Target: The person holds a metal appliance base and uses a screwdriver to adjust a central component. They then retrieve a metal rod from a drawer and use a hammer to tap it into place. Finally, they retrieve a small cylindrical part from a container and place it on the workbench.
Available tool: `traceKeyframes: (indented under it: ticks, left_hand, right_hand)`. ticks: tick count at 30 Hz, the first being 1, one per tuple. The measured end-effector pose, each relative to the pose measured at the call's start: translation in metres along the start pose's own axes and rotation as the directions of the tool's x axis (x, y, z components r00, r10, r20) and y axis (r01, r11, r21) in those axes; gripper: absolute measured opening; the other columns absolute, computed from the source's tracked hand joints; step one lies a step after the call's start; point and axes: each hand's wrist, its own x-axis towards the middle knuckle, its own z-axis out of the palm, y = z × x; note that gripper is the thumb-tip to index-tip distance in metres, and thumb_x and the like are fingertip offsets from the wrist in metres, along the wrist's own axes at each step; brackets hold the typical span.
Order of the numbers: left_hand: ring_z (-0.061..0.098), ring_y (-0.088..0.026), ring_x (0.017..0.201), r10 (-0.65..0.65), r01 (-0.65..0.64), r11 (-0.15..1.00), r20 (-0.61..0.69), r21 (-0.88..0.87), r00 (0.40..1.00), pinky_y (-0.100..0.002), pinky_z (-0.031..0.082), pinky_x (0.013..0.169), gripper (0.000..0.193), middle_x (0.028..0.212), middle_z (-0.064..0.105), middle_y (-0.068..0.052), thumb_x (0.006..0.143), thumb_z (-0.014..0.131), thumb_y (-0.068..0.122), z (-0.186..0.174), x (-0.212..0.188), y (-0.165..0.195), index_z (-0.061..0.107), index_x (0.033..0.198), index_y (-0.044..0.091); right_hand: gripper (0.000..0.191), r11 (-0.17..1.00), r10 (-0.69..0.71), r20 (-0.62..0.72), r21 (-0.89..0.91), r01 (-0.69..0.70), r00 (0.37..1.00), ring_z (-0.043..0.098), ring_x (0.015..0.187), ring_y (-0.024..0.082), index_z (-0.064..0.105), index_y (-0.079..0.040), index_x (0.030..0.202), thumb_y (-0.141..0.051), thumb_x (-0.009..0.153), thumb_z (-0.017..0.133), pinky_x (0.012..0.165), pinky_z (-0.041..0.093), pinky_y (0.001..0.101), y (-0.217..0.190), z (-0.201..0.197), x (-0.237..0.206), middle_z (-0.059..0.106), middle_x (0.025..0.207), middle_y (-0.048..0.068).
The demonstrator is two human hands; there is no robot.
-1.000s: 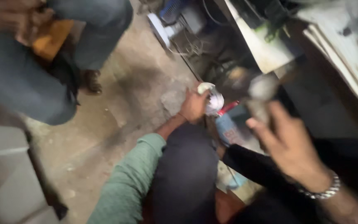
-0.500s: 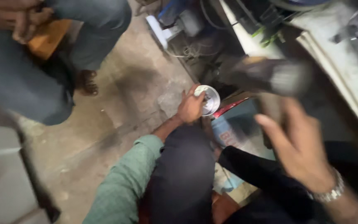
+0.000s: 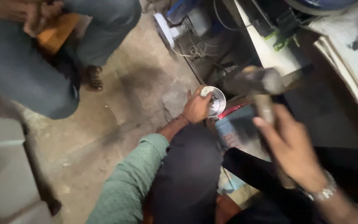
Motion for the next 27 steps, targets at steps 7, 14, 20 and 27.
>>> traceKeyframes:
  ticks: [7, 14, 20, 27]
  left_hand:
    - [0.036, -0.037, 0.147, -0.040, 0.040, 0.999, 0.042, 0.013, 0.998, -0.086, 0.028, 0.100, 0.048, 0.127, 0.068, -0.015, 0.086, 0.066, 0.020, -0.012, 0.002, 0.009, 0.058, 0.130, 0.005]
    - [0.033, -0.037, 0.148, 0.004, -0.007, 0.998, 0.050, 0.063, 0.999, -0.084, 0.028, 0.103, 0.049, 0.133, 0.065, -0.019, 0.089, 0.063, 0.019, -0.011, 0.005, 0.012, 0.058, 0.136, 0.006]
    - [0.035, -0.038, 0.145, -0.002, 0.003, 0.997, -0.016, 0.074, 1.000, -0.084, 0.027, 0.100, 0.054, 0.138, 0.060, -0.022, 0.083, 0.065, 0.020, -0.003, -0.001, 0.006, 0.058, 0.134, 0.004]
    - [0.036, -0.034, 0.147, -0.074, 0.074, 0.997, 0.046, -0.020, 0.996, -0.088, 0.018, 0.101, 0.050, 0.136, 0.062, -0.020, 0.083, 0.072, 0.020, -0.022, 0.005, 0.015, 0.061, 0.130, 0.007]
  right_hand:
    - [0.034, 0.984, -0.174, -0.034, -0.031, 0.173, 0.984, 0.061, 0.076, 0.026, 0.055, -0.002, 0.119, -0.034, 0.112, 0.063, 0.072, 0.050, 0.0394, 0.037, 0.031, 0.009, 0.063, 0.085, 0.015]
    - [0.042, 0.996, -0.075, -0.032, -0.049, 0.073, 0.997, 0.062, 0.056, 0.028, 0.059, -0.001, 0.119, -0.034, 0.095, 0.066, 0.057, 0.050, 0.0442, 0.024, 0.006, -0.012, 0.063, 0.068, 0.018]
    - [0.027, 0.784, -0.429, -0.504, 0.205, 0.586, 0.750, 0.063, 0.089, 0.021, 0.048, -0.001, 0.128, -0.020, 0.116, 0.062, 0.080, 0.055, 0.0310, 0.065, -0.020, -0.035, 0.062, 0.106, 0.015]
    - [0.029, 0.891, -0.028, -0.117, 0.447, 0.078, 0.993, 0.058, 0.054, 0.013, 0.056, -0.001, 0.117, -0.023, 0.100, 0.062, 0.048, 0.050, 0.0288, 0.028, 0.029, 0.004, 0.059, 0.070, 0.003]
